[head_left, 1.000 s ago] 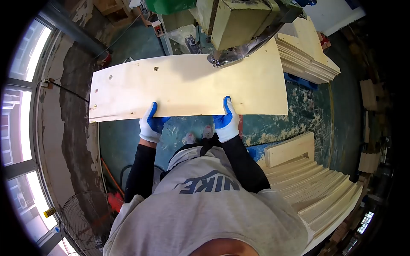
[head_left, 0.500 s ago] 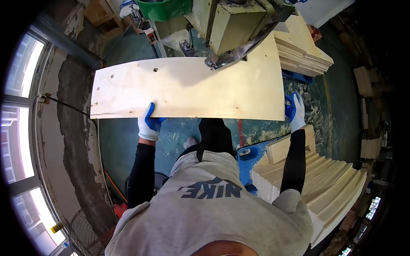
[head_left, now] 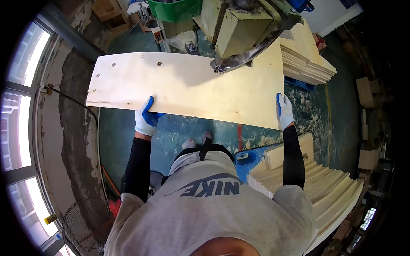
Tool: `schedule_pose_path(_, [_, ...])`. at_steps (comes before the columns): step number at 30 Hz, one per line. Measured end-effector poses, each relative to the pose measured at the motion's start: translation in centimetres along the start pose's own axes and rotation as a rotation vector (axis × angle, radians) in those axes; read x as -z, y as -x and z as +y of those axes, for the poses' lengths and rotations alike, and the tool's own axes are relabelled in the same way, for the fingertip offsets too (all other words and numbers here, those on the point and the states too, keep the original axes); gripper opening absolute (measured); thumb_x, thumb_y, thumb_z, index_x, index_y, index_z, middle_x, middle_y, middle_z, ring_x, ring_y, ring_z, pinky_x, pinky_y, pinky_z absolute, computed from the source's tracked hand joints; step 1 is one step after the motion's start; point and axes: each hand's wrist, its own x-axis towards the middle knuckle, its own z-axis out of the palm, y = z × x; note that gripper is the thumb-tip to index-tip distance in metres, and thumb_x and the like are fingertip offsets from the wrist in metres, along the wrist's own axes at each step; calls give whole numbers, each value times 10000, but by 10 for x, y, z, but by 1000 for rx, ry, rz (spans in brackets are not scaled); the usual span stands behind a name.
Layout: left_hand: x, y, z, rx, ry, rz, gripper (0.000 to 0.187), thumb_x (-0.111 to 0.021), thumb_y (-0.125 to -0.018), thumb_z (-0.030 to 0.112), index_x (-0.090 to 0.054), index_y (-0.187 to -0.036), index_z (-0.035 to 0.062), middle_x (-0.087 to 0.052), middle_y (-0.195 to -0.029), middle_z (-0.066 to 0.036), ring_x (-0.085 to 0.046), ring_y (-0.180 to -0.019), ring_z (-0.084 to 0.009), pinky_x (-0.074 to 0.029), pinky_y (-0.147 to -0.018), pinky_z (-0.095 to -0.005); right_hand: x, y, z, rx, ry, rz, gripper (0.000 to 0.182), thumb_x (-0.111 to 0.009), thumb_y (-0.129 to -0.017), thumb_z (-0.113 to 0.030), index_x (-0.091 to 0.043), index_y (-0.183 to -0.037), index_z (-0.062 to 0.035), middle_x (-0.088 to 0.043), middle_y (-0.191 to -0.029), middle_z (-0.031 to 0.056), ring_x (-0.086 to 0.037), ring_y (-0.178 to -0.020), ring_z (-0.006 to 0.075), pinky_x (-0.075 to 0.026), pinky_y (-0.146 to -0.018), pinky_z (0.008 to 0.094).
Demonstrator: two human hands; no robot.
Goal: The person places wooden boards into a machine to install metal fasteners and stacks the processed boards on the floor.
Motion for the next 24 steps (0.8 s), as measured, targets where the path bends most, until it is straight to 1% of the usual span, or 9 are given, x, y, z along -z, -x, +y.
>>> schedule_pose_path(2, [-11, 6, 4, -52, 32, 6, 369, -604, -963, 148, -545, -1298, 7, -640, -1199, -147, -668, -1060, -307, -618, -768, -445, 0, 3, -5, -7, -38, -11, 341, -554, -1029, -237, -572, -1242, 29, -648, -1126, 42, -595, -954, 91, -479, -839, 236])
schedule_pose_path(4, [6, 23, 7, -27, 89, -9, 390, -600, -965, 145, -530, -1320, -2, -624, -1229, -151, -649, -1095, -311, -587, -855, -451, -14, 36, -21, -43, -160, -36, 329, -556, -1029, -223, -575, -1241, 27, -650, -1132, 47, -605, -966, 99, -486, -860, 240])
schedule_pose_path(8, [59, 73, 15, -192, 139, 41, 403, -591, -974, 175, -527, -1334, 6, -629, -1246, -138, -611, -1162, -296, -500, -992, -460, -51, 96, -12, -55, -292, -112, 299, -526, -1037, -150, -542, -1267, 40, -633, -1204, 85, -605, -1079, 135, -478, -969, 285])
schedule_pose_path(10, [81, 96, 22, -230, 212, 82, 413, -585, -979, 202, -522, -1342, 14, -620, -1274, -131, -608, -1168, -288, -486, -1004, -462, -80, 120, -15, -41, -344, -147, 302, -520, -1037, -143, -533, -1272, 46, -630, -1193, 82, -599, -1074, 133, -472, -973, 282])
schedule_pose_path(12, [83, 117, 29, -298, 180, 165, 417, -591, -975, 191, -516, -1346, 18, -601, -1296, -131, -592, -1187, -274, -494, -996, -449, -99, 132, -10, -33, -351, -187, 303, -512, -1039, -140, -525, -1278, 46, -628, -1188, 81, -597, -1066, 129, -472, -962, 280])
schedule_pose_path(14, [103, 115, 29, -436, -31, 188, 425, -598, -964, 144, -499, -1352, 6, -590, -1291, -131, -586, -1187, -267, -497, -1001, -429, -100, 139, -12, -71, -351, -182, 303, -511, -1039, -140, -522, -1279, 45, -624, -1186, 79, -595, -1060, 127, -473, -950, 277])
schedule_pose_path(18, [88, 123, 39, -412, 13, 214, 424, -596, -955, 106, -490, -1351, -3, -588, -1269, -132, -594, -1165, -265, -502, -1000, -414, -109, 147, -20, -84, -411, -196, 309, -513, -1038, -148, -517, -1280, 44, -618, -1189, 75, -595, -1053, 125, -476, -933, 272])
schedule_pose_path(20, [94, 118, 43, -448, 36, 223, 415, -593, -957, 107, -496, -1345, -3, -594, -1257, -136, -599, -1154, -266, -505, -995, -413, -113, 139, -12, -53, -413, -234, 314, -528, -1033, -160, -519, -1275, 40, -618, -1184, 68, -588, -1040, 114, -473, -920, 265])
schedule_pose_path(24, [114, 117, 55, -399, 94, 233, 422, -614, -947, 142, -517, -1331, -4, -612, -1251, -144, -607, -1149, -278, -502, -994, -422, -138, 126, -11, -39, -453, -270, 300, -539, -1030, -172, -532, -1257, 24, -623, -1131, 36, -563, -957, 68, -465, -846, 236])
